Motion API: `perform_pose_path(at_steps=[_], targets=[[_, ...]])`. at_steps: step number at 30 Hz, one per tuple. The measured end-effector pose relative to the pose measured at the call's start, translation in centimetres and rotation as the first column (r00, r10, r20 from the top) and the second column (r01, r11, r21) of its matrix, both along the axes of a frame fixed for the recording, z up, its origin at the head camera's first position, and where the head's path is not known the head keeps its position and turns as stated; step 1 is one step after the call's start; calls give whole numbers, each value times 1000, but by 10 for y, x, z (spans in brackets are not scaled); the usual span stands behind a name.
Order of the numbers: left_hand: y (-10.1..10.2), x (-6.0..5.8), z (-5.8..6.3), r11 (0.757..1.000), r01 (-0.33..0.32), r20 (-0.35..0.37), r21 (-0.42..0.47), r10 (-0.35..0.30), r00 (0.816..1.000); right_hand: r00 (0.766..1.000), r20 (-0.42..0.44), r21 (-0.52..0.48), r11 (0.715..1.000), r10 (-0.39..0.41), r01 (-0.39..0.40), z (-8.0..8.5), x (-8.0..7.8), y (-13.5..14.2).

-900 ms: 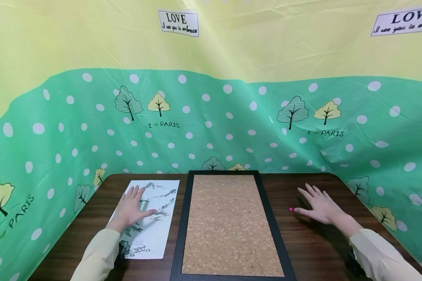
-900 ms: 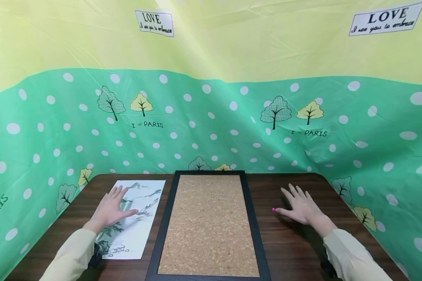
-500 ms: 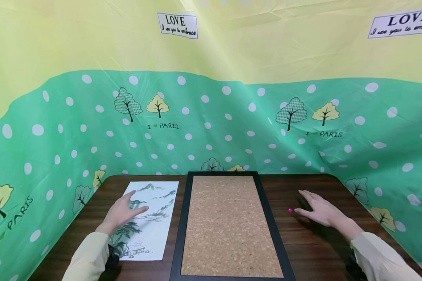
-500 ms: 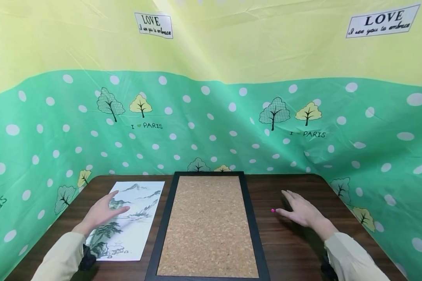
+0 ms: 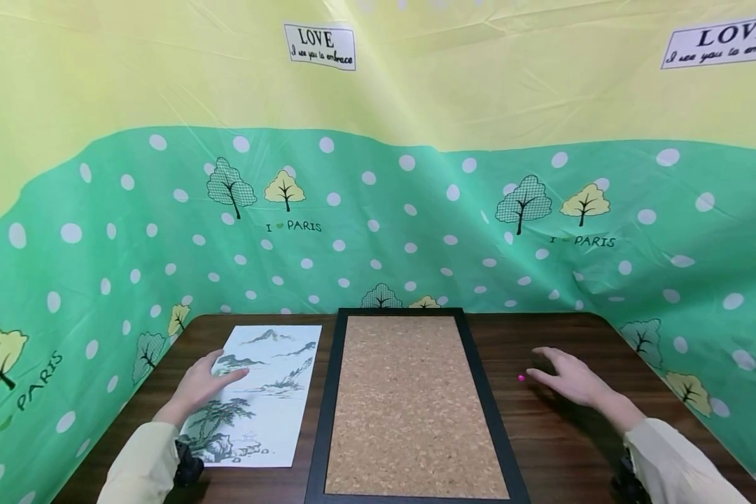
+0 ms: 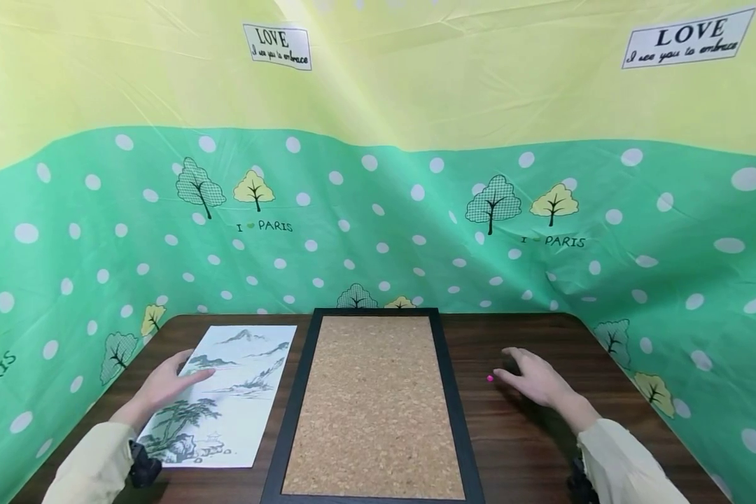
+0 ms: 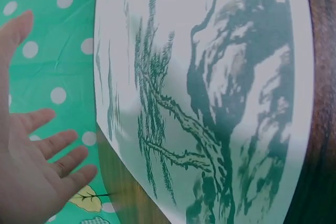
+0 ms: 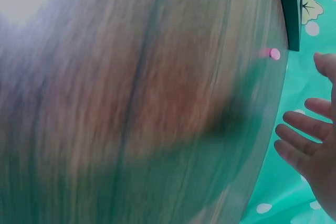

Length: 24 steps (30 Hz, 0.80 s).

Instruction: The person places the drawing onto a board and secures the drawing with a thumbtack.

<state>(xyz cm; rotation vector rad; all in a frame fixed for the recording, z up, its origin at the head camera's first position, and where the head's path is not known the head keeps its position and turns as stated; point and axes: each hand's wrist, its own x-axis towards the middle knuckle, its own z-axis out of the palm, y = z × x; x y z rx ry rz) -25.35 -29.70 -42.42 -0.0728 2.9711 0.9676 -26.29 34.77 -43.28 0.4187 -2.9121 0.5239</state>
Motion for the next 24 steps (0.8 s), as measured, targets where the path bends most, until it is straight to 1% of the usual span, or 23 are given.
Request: perform_pose_path(at_steps=[4,7,9,12,15,19,24], targets=[[-5,2,-1,999,-28,55,30,26,998,1000,7,-78,997,14,-14,-2,-4,-2],[-9,3,-3,998,-45,96,54,39,995,999,29,-129,991,27,-23,-3,-7,-4],[-11,3,-4,996,-49,111,68,41,993,998,48,-156,987,37,-29,-4,-9,-5],[-13,4,-4,996,-50,116,77,41,992,997,69,-189,981,45,-31,-4,-10,-6],[-13,5,-4,997,-53,105,61,47,993,995,84,-211,977,51,-32,-5,-10,-6],[-15,5,-5,997,-75,95,29,72,993,992,116,-236,972,45,-16,-7,-10,-8],[-17,4,-7,994,-108,108,11,106,988,987,160,-256,967,30,12,-10,-7,-11]])
